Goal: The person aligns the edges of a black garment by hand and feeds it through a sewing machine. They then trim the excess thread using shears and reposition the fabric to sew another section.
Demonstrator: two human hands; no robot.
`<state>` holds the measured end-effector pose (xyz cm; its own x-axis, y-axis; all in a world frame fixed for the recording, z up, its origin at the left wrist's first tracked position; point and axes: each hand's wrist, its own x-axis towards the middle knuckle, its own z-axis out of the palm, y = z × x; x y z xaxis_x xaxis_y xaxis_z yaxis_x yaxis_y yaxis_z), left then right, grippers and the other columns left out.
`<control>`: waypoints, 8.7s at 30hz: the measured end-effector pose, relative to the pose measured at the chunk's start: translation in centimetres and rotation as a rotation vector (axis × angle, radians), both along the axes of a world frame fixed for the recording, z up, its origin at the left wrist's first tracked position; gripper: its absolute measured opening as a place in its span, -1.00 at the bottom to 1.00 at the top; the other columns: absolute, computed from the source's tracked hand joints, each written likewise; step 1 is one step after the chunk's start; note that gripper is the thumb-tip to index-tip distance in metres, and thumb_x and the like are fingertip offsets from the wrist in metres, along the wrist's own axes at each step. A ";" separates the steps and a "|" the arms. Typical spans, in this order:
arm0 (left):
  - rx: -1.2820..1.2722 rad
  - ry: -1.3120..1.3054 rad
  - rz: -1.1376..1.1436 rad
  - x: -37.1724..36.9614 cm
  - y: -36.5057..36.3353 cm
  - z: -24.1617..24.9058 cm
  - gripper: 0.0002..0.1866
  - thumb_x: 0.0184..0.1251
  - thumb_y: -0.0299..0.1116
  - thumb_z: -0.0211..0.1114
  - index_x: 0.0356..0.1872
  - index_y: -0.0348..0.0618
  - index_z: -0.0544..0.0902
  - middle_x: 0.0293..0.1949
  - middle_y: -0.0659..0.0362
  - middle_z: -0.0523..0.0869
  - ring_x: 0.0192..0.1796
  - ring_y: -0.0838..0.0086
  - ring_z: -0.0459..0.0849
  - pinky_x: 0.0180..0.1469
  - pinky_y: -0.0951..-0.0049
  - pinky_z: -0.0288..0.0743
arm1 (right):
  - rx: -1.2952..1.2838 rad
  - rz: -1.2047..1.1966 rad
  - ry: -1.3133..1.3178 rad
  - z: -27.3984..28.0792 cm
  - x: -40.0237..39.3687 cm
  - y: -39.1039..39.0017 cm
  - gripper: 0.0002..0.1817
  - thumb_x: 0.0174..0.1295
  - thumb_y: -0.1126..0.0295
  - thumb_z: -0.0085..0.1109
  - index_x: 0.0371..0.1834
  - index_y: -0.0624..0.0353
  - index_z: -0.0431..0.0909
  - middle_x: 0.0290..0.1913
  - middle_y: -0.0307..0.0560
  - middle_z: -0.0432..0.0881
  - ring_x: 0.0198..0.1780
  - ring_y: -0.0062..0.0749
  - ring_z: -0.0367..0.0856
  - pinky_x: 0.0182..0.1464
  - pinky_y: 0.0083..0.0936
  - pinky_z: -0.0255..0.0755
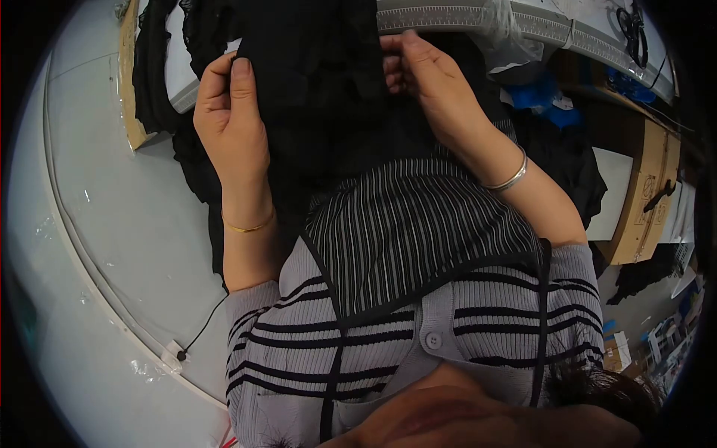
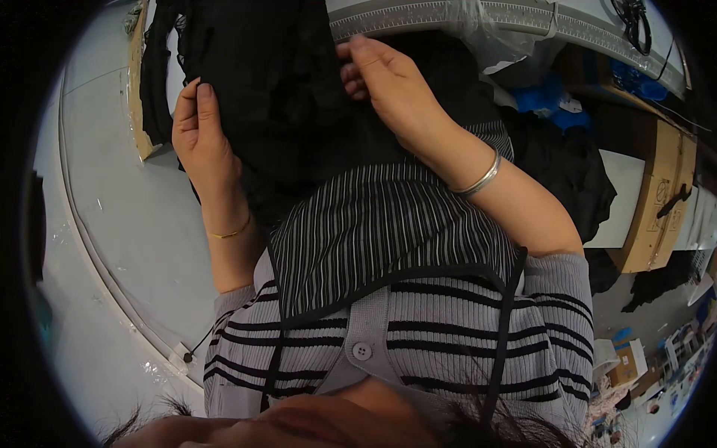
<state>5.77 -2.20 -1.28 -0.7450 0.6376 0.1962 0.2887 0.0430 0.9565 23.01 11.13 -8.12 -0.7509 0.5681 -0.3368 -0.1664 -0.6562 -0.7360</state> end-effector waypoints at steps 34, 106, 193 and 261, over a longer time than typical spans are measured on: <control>0.178 -0.027 0.047 2.3 4.4 3.2 -0.87 0.70 -0.39 0.06 0.01 -0.21 0.53 -0.25 0.39 0.48 -0.21 0.79 0.33 -0.09 0.74 0.23 | 1.079 -0.209 -0.253 3.3 2.8 3.0 -0.68 0.31 0.47 0.30 0.12 0.26 0.65 -0.04 -0.04 0.64 -0.15 -0.32 0.67 -0.14 -0.49 0.54; -0.054 1.000 -0.464 0.2 14.0 2.7 -0.85 0.64 -0.33 0.06 -0.13 -0.20 0.40 0.16 -0.15 0.76 0.37 -0.06 0.62 0.52 -0.20 0.17 | 0.731 -0.269 0.020 4.3 -2.1 8.0 -0.68 0.32 0.61 0.20 0.15 0.30 0.61 -0.44 -0.22 0.62 -0.47 -0.71 0.48 -0.40 -0.67 0.40; 0.145 1.129 -0.253 0.0 16.7 1.7 -0.67 -0.12 -0.74 0.37 -0.23 -0.28 0.74 -0.13 0.08 0.81 -0.20 0.31 0.82 -0.20 0.50 0.72 | 0.591 -0.265 0.012 4.8 -3.3 9.5 -0.82 0.44 0.48 0.25 0.00 0.33 0.71 -0.32 -0.27 0.73 -0.31 -0.76 0.56 -0.27 -0.72 0.44; -0.372 0.488 -0.333 -4.6 6.0 -1.8 -0.76 0.50 -0.34 0.36 0.05 -0.24 0.67 -0.19 0.27 0.74 -0.09 0.66 0.63 0.20 0.49 0.45 | 0.686 0.806 -0.234 0.7 1.5 2.2 -0.45 0.48 0.18 0.22 0.28 0.49 0.48 -0.08 0.04 0.70 -0.25 -0.41 0.66 -0.14 -0.41 0.60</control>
